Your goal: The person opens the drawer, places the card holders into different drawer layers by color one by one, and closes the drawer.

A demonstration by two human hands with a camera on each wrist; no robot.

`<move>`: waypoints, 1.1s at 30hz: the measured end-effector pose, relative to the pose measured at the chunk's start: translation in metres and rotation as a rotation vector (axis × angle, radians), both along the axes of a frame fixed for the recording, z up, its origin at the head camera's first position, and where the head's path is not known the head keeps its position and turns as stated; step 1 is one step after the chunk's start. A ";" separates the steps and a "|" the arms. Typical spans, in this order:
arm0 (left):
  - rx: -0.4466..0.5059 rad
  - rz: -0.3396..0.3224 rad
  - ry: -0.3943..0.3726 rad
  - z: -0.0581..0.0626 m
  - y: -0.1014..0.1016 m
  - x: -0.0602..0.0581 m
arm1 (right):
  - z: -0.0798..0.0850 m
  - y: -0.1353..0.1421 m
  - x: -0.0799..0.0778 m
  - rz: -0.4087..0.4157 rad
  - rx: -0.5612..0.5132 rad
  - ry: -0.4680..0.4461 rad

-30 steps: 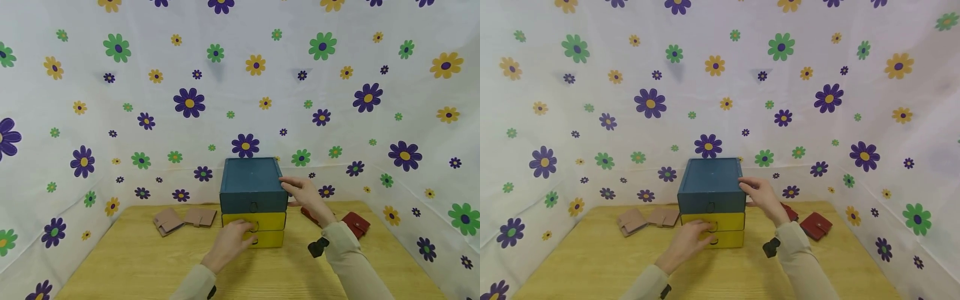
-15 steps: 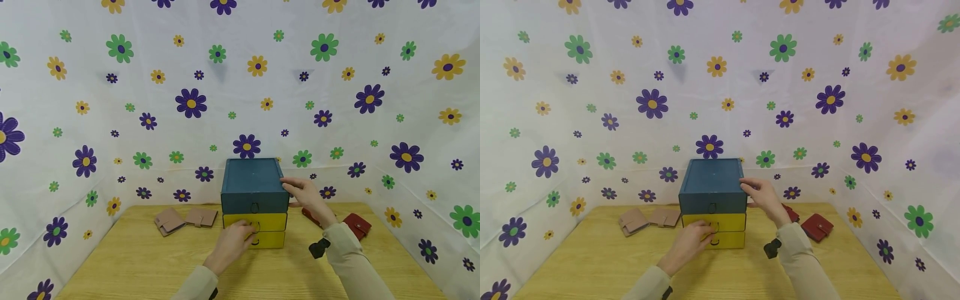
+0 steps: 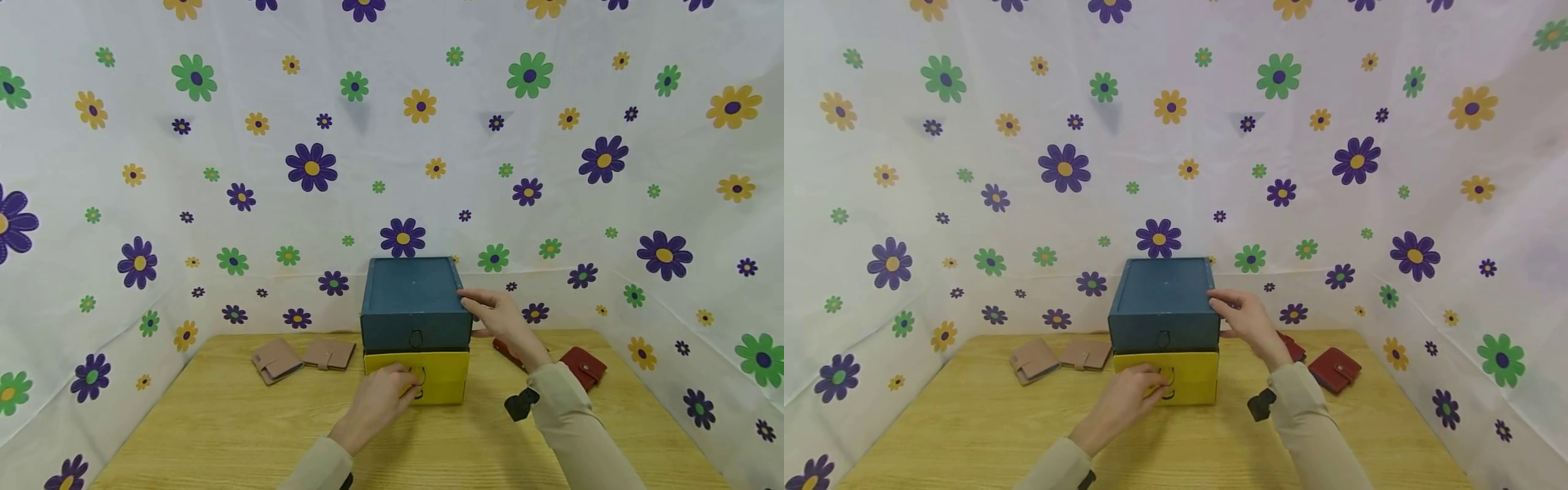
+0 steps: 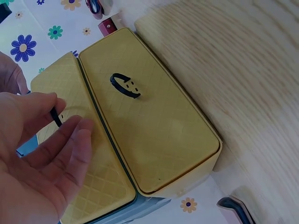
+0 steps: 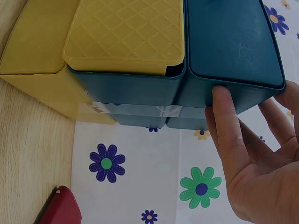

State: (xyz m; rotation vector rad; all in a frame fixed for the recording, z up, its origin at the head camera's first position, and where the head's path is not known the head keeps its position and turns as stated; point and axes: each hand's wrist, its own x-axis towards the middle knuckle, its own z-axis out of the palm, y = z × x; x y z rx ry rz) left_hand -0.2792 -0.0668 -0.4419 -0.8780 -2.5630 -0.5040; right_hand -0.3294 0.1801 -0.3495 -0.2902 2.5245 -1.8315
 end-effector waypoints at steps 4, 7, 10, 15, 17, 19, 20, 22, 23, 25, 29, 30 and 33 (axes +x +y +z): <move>0.009 -0.029 -0.007 0.001 -0.002 0.001 | 0.000 0.000 0.000 0.002 0.001 0.000; 0.004 -0.050 0.005 0.001 -0.004 0.003 | 0.001 0.000 0.000 0.004 0.000 -0.001; -0.011 -0.067 0.032 0.002 -0.004 0.005 | 0.001 -0.001 0.001 0.002 -0.002 -0.001; -0.043 -0.084 0.061 0.004 -0.004 0.011 | 0.001 0.000 0.000 0.001 -0.005 -0.005; -0.059 -0.086 0.068 0.004 -0.004 0.013 | 0.001 0.000 0.000 0.002 -0.005 -0.005; -0.070 -0.095 0.081 0.004 -0.004 0.014 | 0.001 0.000 0.000 0.002 -0.007 -0.006; -0.075 -0.099 0.090 0.004 -0.004 0.015 | 0.002 -0.001 0.000 0.002 -0.010 -0.007; -0.075 -0.117 0.100 0.004 -0.004 0.016 | 0.002 -0.001 0.000 0.003 -0.010 -0.005; -0.073 -0.128 0.102 0.004 -0.005 0.017 | 0.003 -0.001 0.000 0.002 -0.010 -0.005; -0.074 -0.153 0.102 0.004 -0.005 0.018 | 0.003 -0.001 0.000 0.001 -0.008 -0.003; -0.090 -0.190 0.059 0.008 -0.007 0.024 | 0.002 -0.001 0.001 -0.001 0.004 0.004; -0.092 -0.200 0.053 0.008 -0.007 0.025 | 0.001 -0.001 0.002 -0.002 0.006 0.006; -0.094 -0.219 0.047 0.010 -0.008 0.029 | 0.001 -0.001 0.002 -0.004 0.008 0.006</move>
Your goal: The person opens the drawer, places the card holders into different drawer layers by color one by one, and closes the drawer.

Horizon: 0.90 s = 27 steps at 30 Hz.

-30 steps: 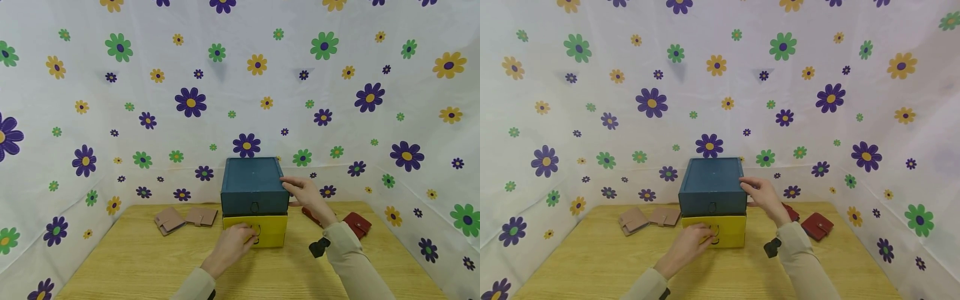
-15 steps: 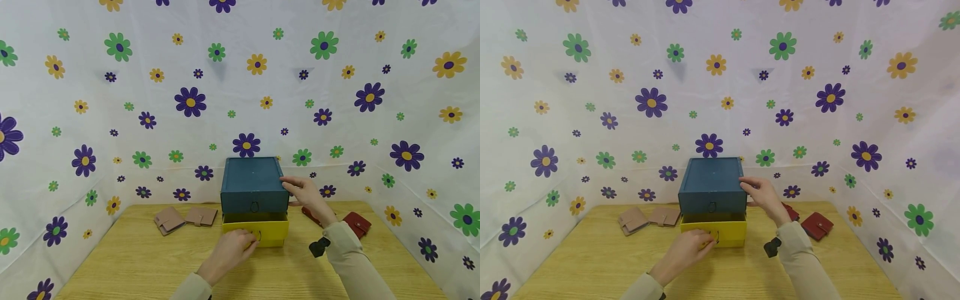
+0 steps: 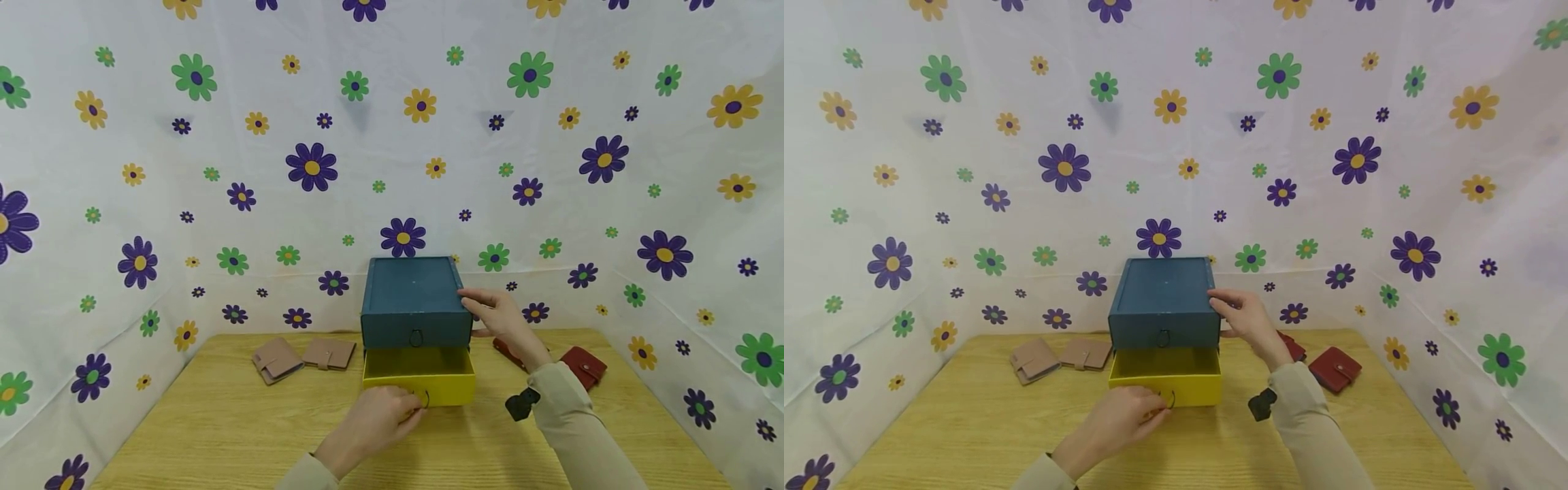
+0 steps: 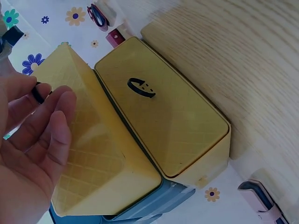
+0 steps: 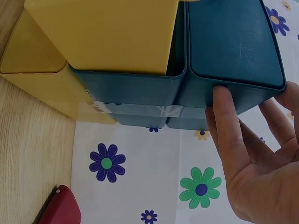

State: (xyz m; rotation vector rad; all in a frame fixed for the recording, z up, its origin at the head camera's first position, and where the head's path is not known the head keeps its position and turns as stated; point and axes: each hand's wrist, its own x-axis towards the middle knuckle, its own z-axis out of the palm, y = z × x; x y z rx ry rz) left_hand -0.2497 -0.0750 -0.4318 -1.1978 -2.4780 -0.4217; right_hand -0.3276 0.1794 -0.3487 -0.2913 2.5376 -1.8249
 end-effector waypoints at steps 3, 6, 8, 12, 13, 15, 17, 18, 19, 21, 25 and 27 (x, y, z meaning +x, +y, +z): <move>0.013 -0.026 0.015 -0.001 -0.002 0.003 | 0.000 0.000 0.000 0.001 0.001 -0.005; 0.015 -0.050 0.022 -0.002 -0.002 0.006 | 0.000 0.000 0.000 0.013 0.003 -0.001; 0.013 -0.066 0.028 -0.002 -0.003 0.008 | 0.000 0.001 0.000 0.023 0.004 0.007; 0.000 -0.079 0.035 -0.002 -0.004 0.011 | 0.000 0.001 0.000 0.032 0.002 0.013; -0.005 -0.081 0.037 -0.002 -0.004 0.011 | 0.000 0.001 0.000 0.031 0.002 0.011; -0.016 -0.084 0.035 -0.001 -0.004 0.013 | 0.000 0.001 0.000 0.026 0.002 0.004; -0.028 -0.090 0.031 0.000 -0.004 0.015 | 0.000 0.000 0.000 0.019 0.007 0.000; -0.035 -0.093 0.026 0.000 -0.004 0.016 | 0.000 0.000 0.000 0.016 0.008 -0.002; -0.043 -0.093 0.021 0.001 -0.004 0.016 | 0.000 0.000 0.000 0.014 0.009 -0.002; -0.059 -0.097 0.009 0.002 -0.003 0.018 | 0.000 0.000 0.000 0.003 0.013 -0.002; -0.080 -0.105 0.013 0.002 -0.002 0.022 | -0.001 0.000 0.000 -0.006 0.012 -0.003; -0.081 -0.116 0.038 0.001 -0.002 0.023 | -0.001 0.000 -0.001 -0.004 0.011 -0.005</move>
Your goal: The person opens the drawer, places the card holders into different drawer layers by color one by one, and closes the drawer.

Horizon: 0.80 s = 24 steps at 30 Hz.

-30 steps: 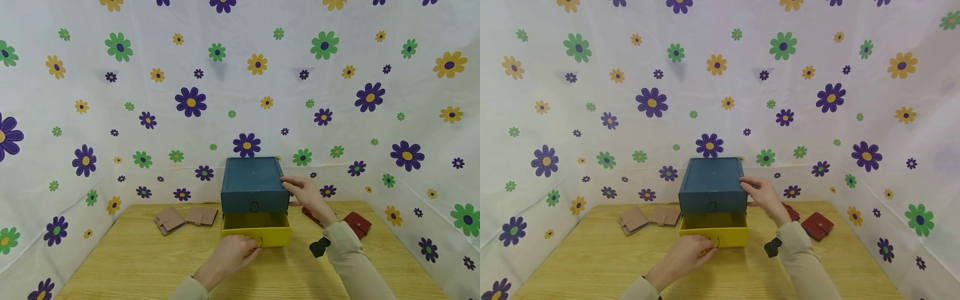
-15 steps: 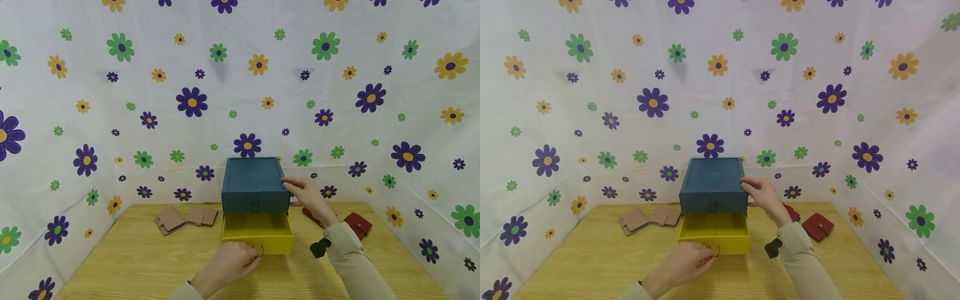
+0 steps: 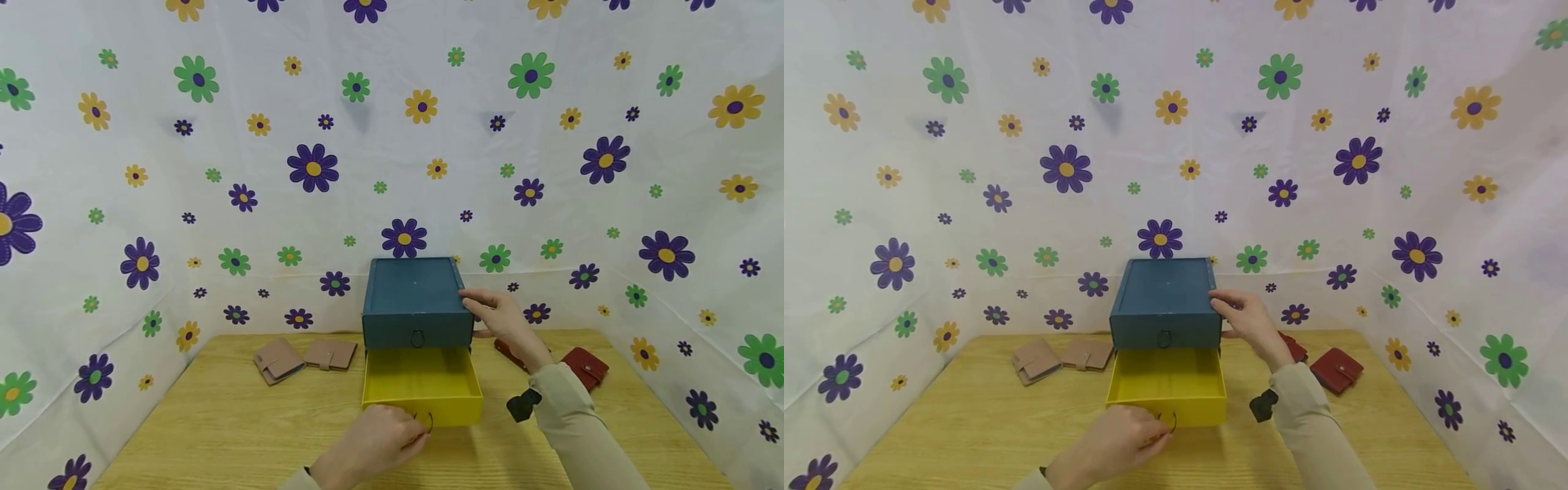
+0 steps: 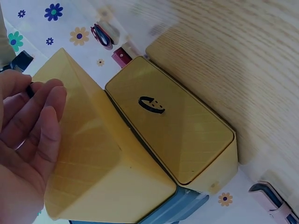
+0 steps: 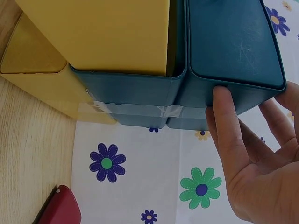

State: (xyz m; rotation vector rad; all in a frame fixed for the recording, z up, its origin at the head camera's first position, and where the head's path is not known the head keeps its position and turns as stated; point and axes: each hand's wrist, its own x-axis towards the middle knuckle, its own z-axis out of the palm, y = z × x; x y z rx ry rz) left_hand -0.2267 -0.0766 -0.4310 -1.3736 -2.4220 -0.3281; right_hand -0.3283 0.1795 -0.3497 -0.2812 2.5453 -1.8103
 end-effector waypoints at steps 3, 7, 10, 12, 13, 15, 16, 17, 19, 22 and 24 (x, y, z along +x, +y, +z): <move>0.007 -0.019 0.051 -0.002 0.000 0.002 | -0.001 0.000 0.000 0.007 0.000 -0.002; 0.021 -0.038 0.084 -0.003 0.000 0.004 | 0.000 0.000 0.000 0.014 -0.007 0.005; 0.028 -0.052 0.081 -0.004 -0.001 0.004 | 0.000 0.000 0.000 0.017 -0.008 0.005; 0.029 -0.059 0.086 -0.004 -0.001 0.005 | 0.000 0.000 -0.001 0.019 -0.005 0.001; 0.030 -0.063 0.089 -0.005 -0.001 0.005 | 0.000 0.000 -0.001 0.018 -0.001 -0.001; 0.032 -0.067 0.098 -0.005 -0.001 0.006 | -0.001 0.000 -0.001 0.018 0.003 -0.002; 0.029 -0.067 0.107 -0.005 -0.002 0.006 | -0.001 0.001 -0.001 0.018 0.004 -0.001; 0.026 -0.067 0.111 -0.005 -0.001 0.007 | -0.001 0.001 -0.001 0.017 0.001 -0.001; 0.023 -0.067 0.111 -0.004 -0.001 0.008 | -0.001 0.001 0.000 0.014 -0.003 0.003; 0.018 -0.065 0.104 -0.003 -0.001 0.009 | 0.000 0.001 0.000 0.016 -0.007 0.007; 0.016 -0.067 0.101 -0.003 -0.001 0.009 | 0.000 0.001 0.000 0.016 -0.004 0.008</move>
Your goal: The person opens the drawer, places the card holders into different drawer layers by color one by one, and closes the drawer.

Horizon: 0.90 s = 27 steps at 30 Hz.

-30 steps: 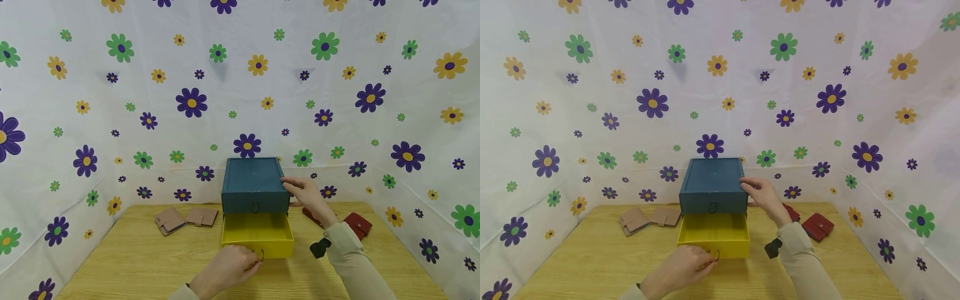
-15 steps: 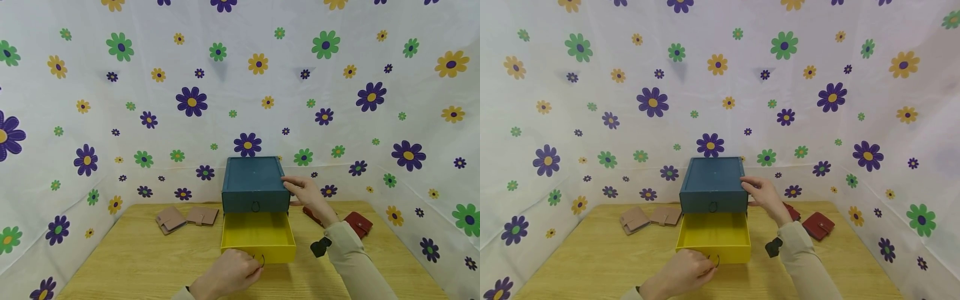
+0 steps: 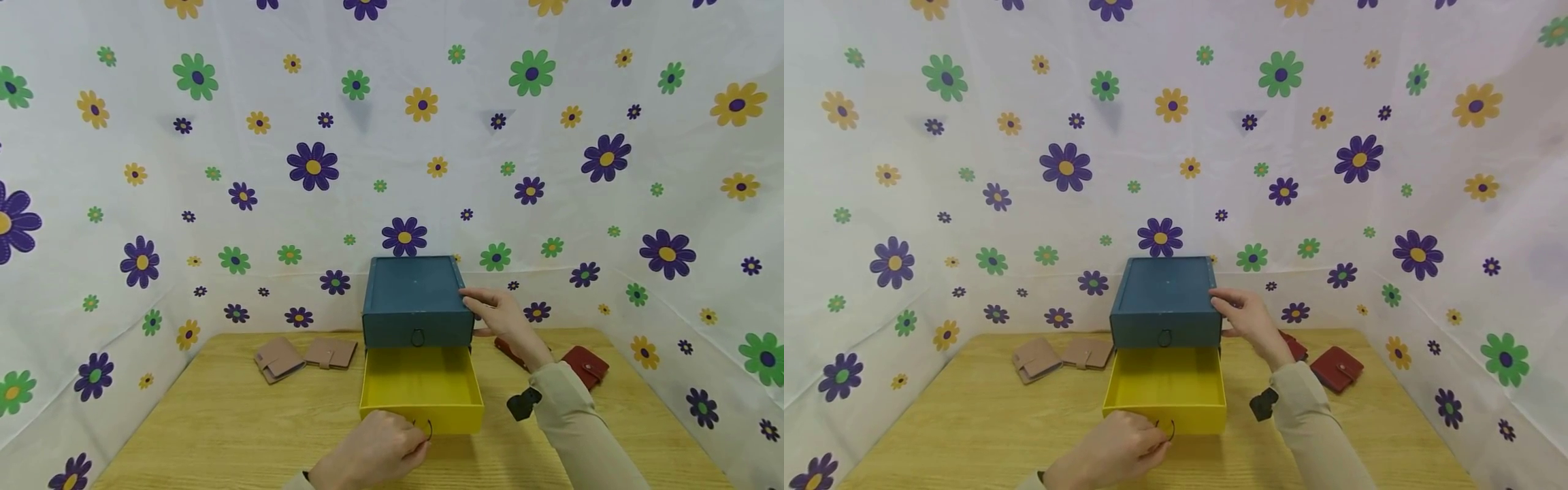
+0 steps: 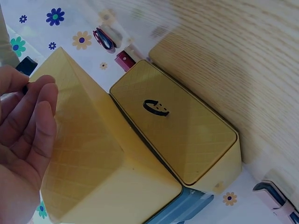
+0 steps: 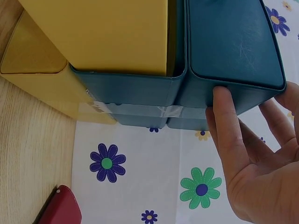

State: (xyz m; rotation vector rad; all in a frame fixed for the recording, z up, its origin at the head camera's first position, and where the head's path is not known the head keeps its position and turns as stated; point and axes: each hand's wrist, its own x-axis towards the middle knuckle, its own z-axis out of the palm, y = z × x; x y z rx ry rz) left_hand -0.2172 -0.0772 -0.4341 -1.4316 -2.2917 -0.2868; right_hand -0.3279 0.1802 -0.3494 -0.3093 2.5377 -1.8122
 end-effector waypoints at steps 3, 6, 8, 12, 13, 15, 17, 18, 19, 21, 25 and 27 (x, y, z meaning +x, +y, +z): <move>-0.011 -0.005 -0.004 0.000 0.000 0.001 | 0.000 0.000 0.000 0.000 0.011 0.003; -0.015 -0.013 -0.005 0.000 0.000 0.002 | 0.000 -0.001 0.000 -0.007 0.017 0.003; -0.008 -0.017 -0.005 0.000 -0.001 0.003 | 0.001 -0.001 0.000 -0.006 0.017 0.006; -0.009 -0.022 0.008 0.000 -0.001 0.005 | 0.001 -0.001 0.001 -0.006 0.018 0.008; -0.010 -0.023 0.009 0.001 -0.001 0.005 | 0.001 -0.001 0.001 -0.005 0.019 0.009; -0.008 -0.026 0.010 0.000 -0.001 0.006 | 0.001 -0.002 0.000 -0.005 0.022 0.010; 0.009 -0.035 0.017 -0.001 -0.001 0.005 | 0.001 -0.002 0.000 -0.006 0.022 0.009; 0.019 -0.040 0.025 -0.002 -0.001 0.005 | 0.001 -0.002 0.000 -0.007 0.019 0.007; 0.031 -0.046 0.033 -0.003 -0.002 0.005 | 0.001 -0.002 0.000 -0.005 0.021 0.010; 0.063 -0.060 0.044 -0.005 -0.002 0.005 | 0.001 -0.002 -0.001 -0.006 0.017 0.006; 0.143 -0.083 0.054 -0.004 -0.003 0.006 | 0.001 -0.002 0.000 -0.002 0.014 0.008; 0.182 -0.086 0.058 -0.003 -0.003 0.006 | 0.001 -0.001 0.000 0.001 0.011 0.003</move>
